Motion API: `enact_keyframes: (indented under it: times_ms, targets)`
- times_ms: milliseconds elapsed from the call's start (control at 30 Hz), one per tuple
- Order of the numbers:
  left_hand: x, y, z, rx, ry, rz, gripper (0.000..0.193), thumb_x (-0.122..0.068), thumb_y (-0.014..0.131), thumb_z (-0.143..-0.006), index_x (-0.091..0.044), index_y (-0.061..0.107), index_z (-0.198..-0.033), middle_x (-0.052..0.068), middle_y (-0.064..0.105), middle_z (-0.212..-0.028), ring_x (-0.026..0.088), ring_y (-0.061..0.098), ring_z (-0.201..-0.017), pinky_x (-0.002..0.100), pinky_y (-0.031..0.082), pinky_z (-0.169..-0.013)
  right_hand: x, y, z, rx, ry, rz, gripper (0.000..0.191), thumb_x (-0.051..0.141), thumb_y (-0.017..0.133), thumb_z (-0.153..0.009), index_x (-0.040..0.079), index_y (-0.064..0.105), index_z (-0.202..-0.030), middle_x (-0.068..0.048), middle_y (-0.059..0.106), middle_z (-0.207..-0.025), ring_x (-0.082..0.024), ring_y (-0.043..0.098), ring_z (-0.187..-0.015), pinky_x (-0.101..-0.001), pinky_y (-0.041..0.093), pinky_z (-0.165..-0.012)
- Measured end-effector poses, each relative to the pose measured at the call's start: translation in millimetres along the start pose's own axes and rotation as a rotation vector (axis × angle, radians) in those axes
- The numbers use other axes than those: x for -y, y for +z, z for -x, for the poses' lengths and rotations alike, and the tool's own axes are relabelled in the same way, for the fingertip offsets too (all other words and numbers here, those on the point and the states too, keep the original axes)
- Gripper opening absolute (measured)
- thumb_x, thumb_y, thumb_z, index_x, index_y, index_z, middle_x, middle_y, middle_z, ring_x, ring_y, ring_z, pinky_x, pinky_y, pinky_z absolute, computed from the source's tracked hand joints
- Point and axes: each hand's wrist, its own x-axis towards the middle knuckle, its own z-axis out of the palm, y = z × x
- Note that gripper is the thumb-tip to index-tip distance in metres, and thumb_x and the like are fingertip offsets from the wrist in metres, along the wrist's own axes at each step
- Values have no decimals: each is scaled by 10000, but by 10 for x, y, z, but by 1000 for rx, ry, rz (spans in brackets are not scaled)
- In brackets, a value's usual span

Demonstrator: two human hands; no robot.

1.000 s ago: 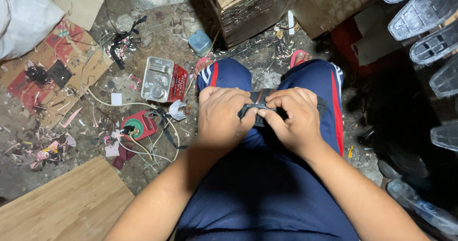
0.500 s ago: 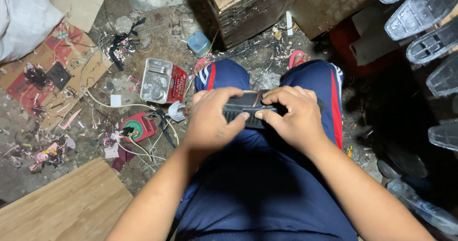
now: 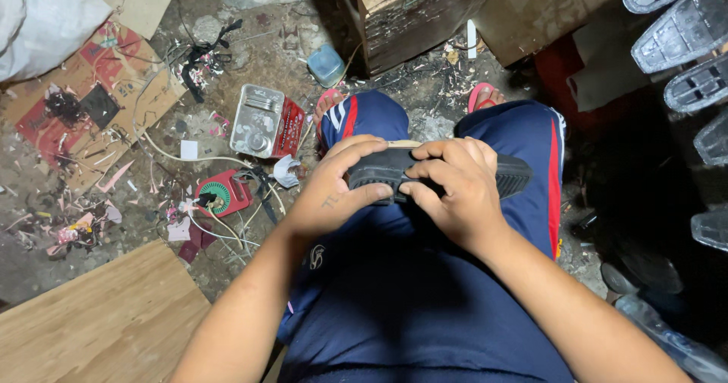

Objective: The person sits on the floor and works on a slip-on shoe, hammering and scraping the sole edge with a hand tool. They apply glue from a bottle onto a cloth and wipe it along the sole edge, then press a rubber outsole onto the shoe and hammer it to secure it.

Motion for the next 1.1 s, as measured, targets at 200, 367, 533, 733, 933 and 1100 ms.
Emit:
enact_keyframes:
  times_ms: [200, 367, 533, 733, 933, 1100]
  targets:
    - [19, 28, 10, -61, 29, -34, 499, -245, 801, -875, 13, 660, -1277, 171, 652, -1347, 288, 618, -1293, 386, 444, -1146, 35, 36, -10, -4, 19, -10, 200, 185, 837, -799, 120, 698, -927, -14, 704, -1079, -248, 628, -1061, -409, 393, -951]
    - [38, 43, 7, -87, 41, -41, 489, -243, 800, -871, 21, 665, -1260, 178, 660, -1333, 296, 615, -1288, 389, 444, -1140, 28, 41, -26, 6, 30, -6, 209, 192, 846, -789, 120, 707, -928, -16, 712, -1073, -248, 626, -1052, -408, 406, -935]
    - [45, 54, -9, -82, 7, -27, 507, -263, 808, -860, 19, 662, -1255, 174, 665, -1328, 290, 618, -1287, 387, 446, -1140, 6, 31, -46, 10, 49, -30, 228, 194, 848, -780, 112, 696, -928, -18, 727, -1065, -250, 641, -1044, -406, 431, -922]
    - [79, 52, 9, -77, 29, -77, 531, -319, 799, -866, 9, 655, -1257, 180, 650, -1343, 309, 607, -1310, 401, 444, -1147, -5, 37, -66, 37, 140, 33, 350, 251, 890, -708, 99, 685, -948, -23, 729, -1000, -278, 644, -962, -415, 454, -856]
    - [114, 130, 46, -138, 68, -133, 483, -283, 800, -867, -8, 641, -1231, 175, 651, -1316, 321, 607, -1298, 417, 449, -1147, -46, 62, -150, 114, 264, 28, 327, 268, 902, -648, 130, 676, -839, -21, 690, -820, -279, 637, -816, -409, 461, -757]
    - [93, 190, 13, -193, 72, -59, 445, -187, 798, -871, -8, 641, -1248, 173, 648, -1335, 305, 626, -1273, 405, 463, -1134, -77, -5, -169, 128, 187, 32, 323, 259, 902, -683, 115, 693, -884, -38, 697, -858, -289, 636, -855, -416, 463, -804]
